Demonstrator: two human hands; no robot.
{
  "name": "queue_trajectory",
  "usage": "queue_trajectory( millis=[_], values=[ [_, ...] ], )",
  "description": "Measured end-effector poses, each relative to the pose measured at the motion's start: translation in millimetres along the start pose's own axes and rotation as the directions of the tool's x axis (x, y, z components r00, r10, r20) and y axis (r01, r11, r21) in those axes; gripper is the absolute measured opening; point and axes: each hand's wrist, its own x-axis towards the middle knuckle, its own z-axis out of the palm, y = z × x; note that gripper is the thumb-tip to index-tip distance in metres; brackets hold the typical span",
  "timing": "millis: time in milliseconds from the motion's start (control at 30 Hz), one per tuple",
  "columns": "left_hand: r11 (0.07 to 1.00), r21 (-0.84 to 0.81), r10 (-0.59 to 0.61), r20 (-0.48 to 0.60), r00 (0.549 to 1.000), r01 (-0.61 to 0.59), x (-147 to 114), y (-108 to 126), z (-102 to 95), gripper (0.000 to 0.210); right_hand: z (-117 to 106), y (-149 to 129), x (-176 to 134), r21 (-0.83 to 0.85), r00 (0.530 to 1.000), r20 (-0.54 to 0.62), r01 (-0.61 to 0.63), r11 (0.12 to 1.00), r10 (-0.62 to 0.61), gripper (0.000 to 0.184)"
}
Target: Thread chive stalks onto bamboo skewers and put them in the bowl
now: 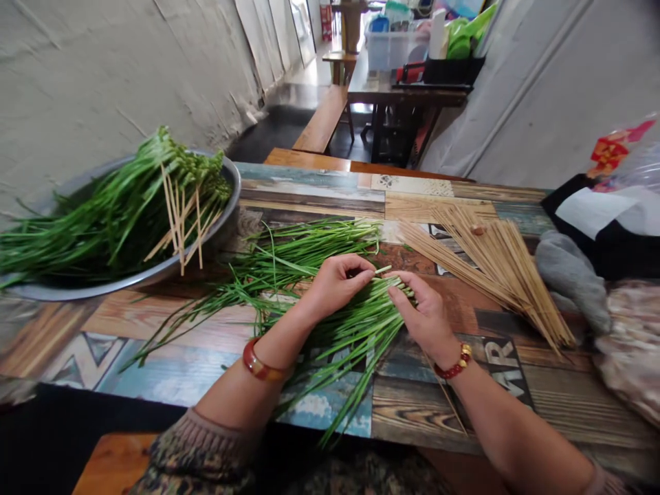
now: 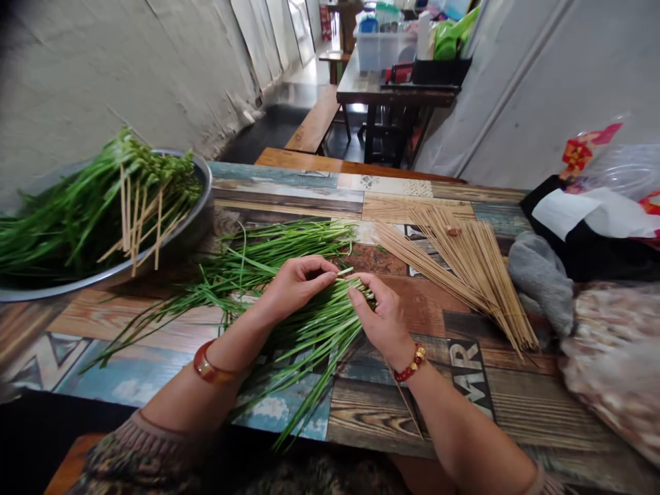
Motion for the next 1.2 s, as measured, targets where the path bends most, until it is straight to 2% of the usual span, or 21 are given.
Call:
queue_trajectory(
  millis=[267,867,1200],
  values=[
    [1.0,0.013,0.004,-0.007,1.0,-0.004,-1.7,-0.2,3.5,0.014,1.1,2.3,1.3,-0.046,1.0,0.01,-0.005,0.999,0.006,0.023],
    [0.999,0.032,0.042,-0.022,0.999,-0.041,-1.4,-1.3,4.6,0.012,0.1,-1.0,1.4,-0.031,1.0,0.013,0.012,0.999,-0.012,0.025],
    [0.972,0.147,0.189,-0.014,0.982,-0.185,-2.4,-3.1,3.4,0.014,1.5,-2.9,1.3,-0.037,1.0,-0.001,0.01,0.999,-0.01,0.024]
  ],
)
